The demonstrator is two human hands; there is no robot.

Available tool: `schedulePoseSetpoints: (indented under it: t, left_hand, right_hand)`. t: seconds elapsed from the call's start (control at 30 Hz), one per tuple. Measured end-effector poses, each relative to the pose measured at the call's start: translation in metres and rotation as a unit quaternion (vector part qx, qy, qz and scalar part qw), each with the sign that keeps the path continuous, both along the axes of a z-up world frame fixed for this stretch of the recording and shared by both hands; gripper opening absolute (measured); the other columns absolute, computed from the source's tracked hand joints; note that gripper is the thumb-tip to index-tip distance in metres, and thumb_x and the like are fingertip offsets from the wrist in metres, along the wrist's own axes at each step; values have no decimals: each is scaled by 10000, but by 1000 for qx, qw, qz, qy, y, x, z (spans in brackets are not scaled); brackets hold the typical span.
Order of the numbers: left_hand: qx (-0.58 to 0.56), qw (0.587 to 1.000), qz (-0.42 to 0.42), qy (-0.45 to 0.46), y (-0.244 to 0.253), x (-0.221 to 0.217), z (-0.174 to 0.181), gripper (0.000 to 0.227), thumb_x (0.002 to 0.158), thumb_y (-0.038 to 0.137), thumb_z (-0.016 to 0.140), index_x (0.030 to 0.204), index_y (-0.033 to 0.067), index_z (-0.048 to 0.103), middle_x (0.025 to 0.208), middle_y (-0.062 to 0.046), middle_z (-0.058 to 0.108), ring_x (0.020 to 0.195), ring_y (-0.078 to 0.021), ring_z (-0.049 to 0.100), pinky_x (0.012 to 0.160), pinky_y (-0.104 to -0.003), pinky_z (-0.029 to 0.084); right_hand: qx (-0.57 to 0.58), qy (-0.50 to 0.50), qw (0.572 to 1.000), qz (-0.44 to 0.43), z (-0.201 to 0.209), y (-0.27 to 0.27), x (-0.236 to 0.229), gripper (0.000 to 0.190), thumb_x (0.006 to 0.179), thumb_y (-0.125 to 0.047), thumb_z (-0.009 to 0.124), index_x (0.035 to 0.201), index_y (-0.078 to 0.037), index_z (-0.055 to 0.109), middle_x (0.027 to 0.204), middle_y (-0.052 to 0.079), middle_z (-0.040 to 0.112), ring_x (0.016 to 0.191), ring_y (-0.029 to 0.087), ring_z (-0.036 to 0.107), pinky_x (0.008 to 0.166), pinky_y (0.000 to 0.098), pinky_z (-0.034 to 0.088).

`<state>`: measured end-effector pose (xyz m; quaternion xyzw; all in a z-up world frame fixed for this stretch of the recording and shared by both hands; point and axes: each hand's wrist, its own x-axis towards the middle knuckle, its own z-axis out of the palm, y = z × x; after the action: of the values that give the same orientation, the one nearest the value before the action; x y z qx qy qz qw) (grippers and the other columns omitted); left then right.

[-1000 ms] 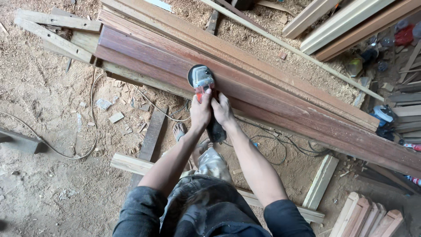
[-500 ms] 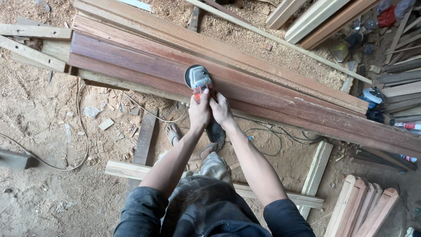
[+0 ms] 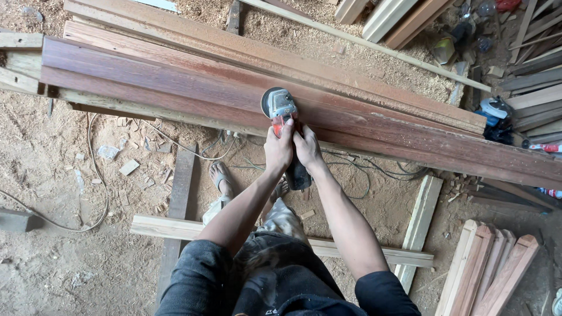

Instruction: The person uses an angle grinder with a sanding disc to smooth the surface of a long wooden plank. The person moves the tool back and forth along the plank's length, generating sawdust, and briefly wipes the surface with a hand before resuming sanding.

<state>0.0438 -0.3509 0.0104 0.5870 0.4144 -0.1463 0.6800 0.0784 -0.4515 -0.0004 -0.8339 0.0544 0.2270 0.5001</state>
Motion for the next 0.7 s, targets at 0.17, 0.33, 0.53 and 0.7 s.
schedulePoseSetpoints:
  t: [0.17,0.33,0.53,0.7]
  left_hand:
    - [-5,1000,-16,-3,-33,3,5,729,805,728,616,1133,78,600,1110,-327,678,1234,-469,586,1064,-541,441]
    - [-13,999,-33,-7,-65,5,16,746,804,720,608,1154,61,600,1111,-349,670,1236,-486,580,1059,-551,439]
    - [-21,998,-59,-4,-103,11,18,750,787,736,623,1124,67,593,1117,-334,672,1231,-471,589,1064,-538,446]
    - [-29,997,-77,-2,-137,14,14,742,778,745,638,1107,82,597,1103,-324,680,1227,-456,598,1055,-530,458]
  right_hand:
    - [2,1,1000,-22,-10,-39,-3,397,921,-292,540,1135,19,664,991,233,640,1014,329,616,881,481,484]
    - [4,5,999,-43,-4,-72,-7,386,929,-318,533,1115,-9,670,965,183,633,982,283,592,859,444,474]
    - [17,-3,998,-67,11,-106,-4,381,955,-356,538,1098,-33,680,958,172,640,959,257,594,849,424,481]
    - [5,-7,996,-91,-12,-153,-5,397,984,-379,536,1122,-35,679,959,164,626,961,254,580,851,428,475]
